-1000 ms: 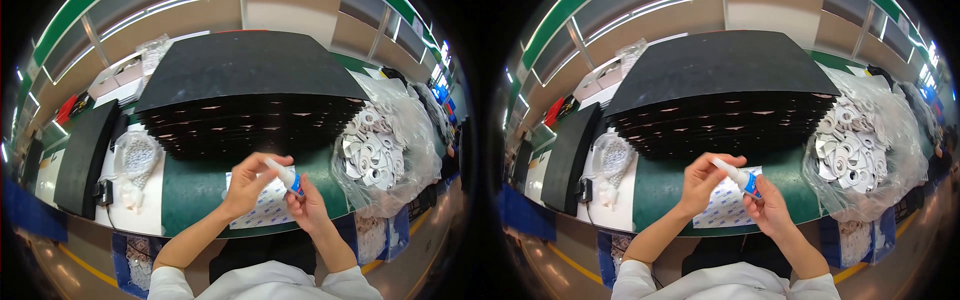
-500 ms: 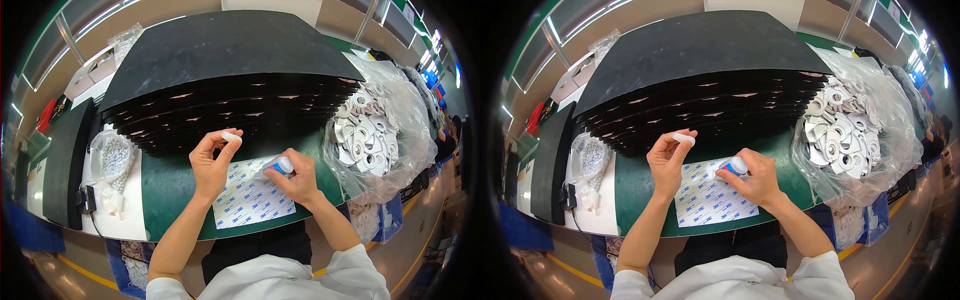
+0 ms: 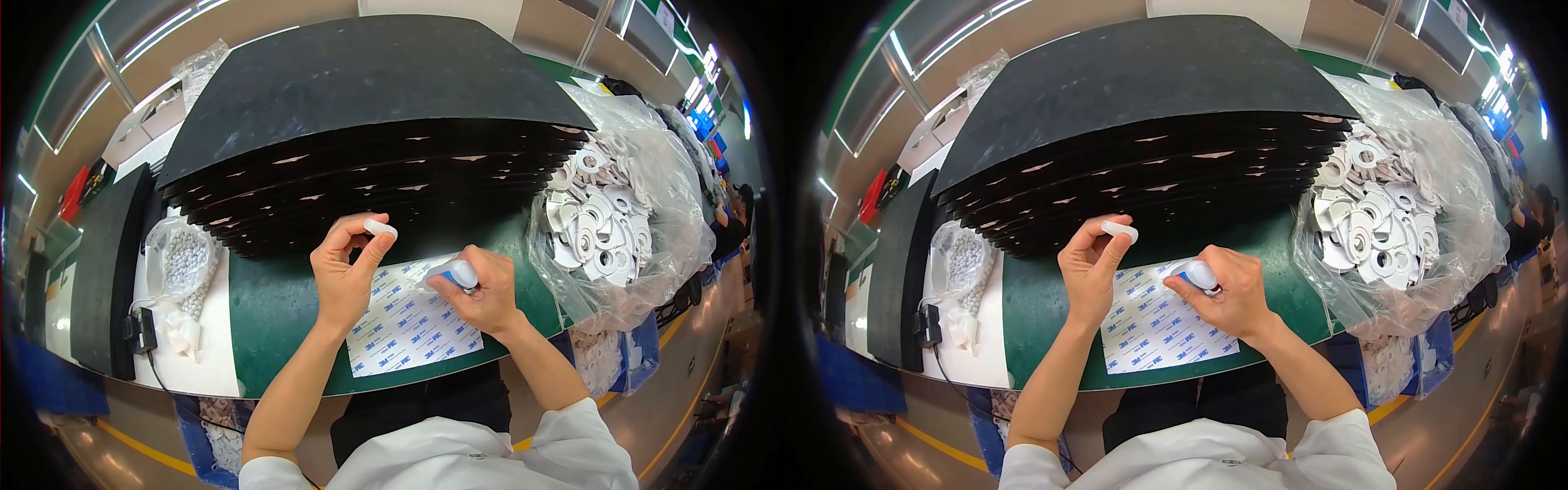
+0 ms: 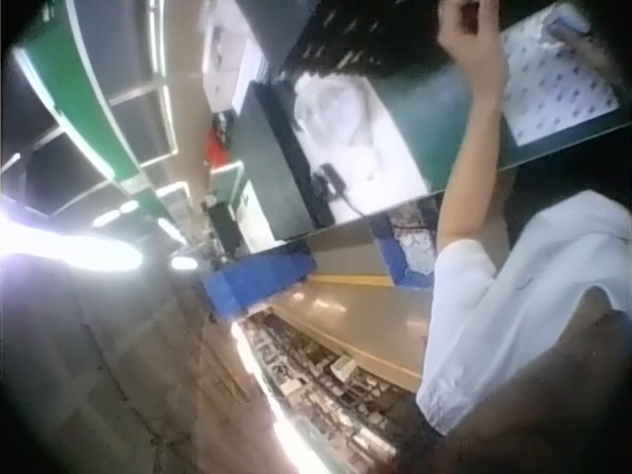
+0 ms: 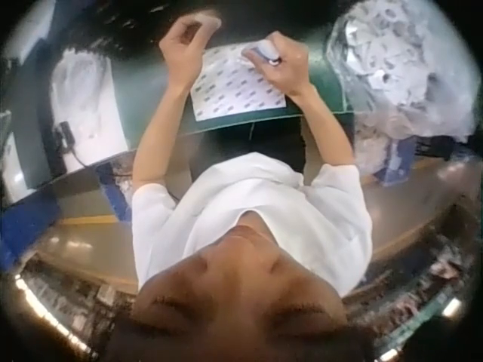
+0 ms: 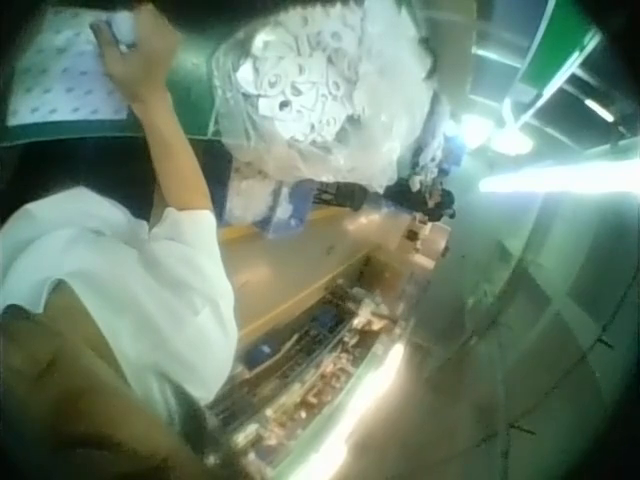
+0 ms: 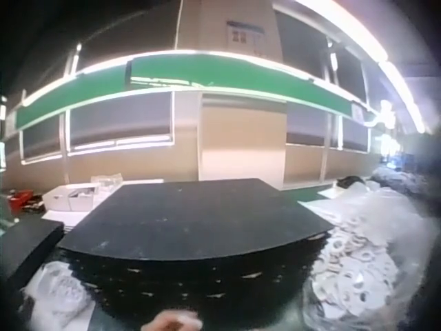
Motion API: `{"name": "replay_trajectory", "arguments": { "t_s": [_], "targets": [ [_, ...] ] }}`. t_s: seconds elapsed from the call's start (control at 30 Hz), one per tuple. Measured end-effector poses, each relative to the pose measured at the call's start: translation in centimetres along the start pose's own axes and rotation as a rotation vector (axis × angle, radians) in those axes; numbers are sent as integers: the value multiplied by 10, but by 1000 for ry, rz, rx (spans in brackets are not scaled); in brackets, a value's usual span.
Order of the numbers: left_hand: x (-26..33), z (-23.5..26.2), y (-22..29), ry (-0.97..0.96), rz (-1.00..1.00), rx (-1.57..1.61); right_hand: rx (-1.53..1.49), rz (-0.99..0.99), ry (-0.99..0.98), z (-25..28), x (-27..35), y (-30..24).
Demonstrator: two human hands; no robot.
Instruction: The person assembles small white circular components by hand, then places the assembled components onto black trays.
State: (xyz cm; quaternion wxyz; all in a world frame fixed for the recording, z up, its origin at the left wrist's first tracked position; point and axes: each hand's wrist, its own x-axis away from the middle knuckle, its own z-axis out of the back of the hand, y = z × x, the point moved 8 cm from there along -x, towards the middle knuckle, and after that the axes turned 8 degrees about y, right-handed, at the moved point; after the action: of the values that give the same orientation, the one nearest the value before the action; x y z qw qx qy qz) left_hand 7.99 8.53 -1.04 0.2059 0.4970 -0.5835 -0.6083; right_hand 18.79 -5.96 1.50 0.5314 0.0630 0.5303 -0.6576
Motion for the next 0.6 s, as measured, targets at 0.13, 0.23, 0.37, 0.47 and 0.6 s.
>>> {"name": "replay_trajectory", "arguments": {
  "t_s": [0.13, 0.23, 0.37, 0.47, 0.6],
  "targets": [
    [1, -4, 3, -21, 1, -5, 1, 17, -15, -1, -1, 1],
    [2, -7, 3, -17, 88, 45, -80, -10, 57, 3, -1, 0],
    [4, -9, -9, -30, 244, 108, -297, -301, 120, 10, 6, 26],
    [8, -5, -29, -16, 410, 331, -548, -411, 173, 8, 8, 35],
    [14, -8, -41, 17, 603, 578, -701, -511, 172, 5, 13, 45]
  ]
}}
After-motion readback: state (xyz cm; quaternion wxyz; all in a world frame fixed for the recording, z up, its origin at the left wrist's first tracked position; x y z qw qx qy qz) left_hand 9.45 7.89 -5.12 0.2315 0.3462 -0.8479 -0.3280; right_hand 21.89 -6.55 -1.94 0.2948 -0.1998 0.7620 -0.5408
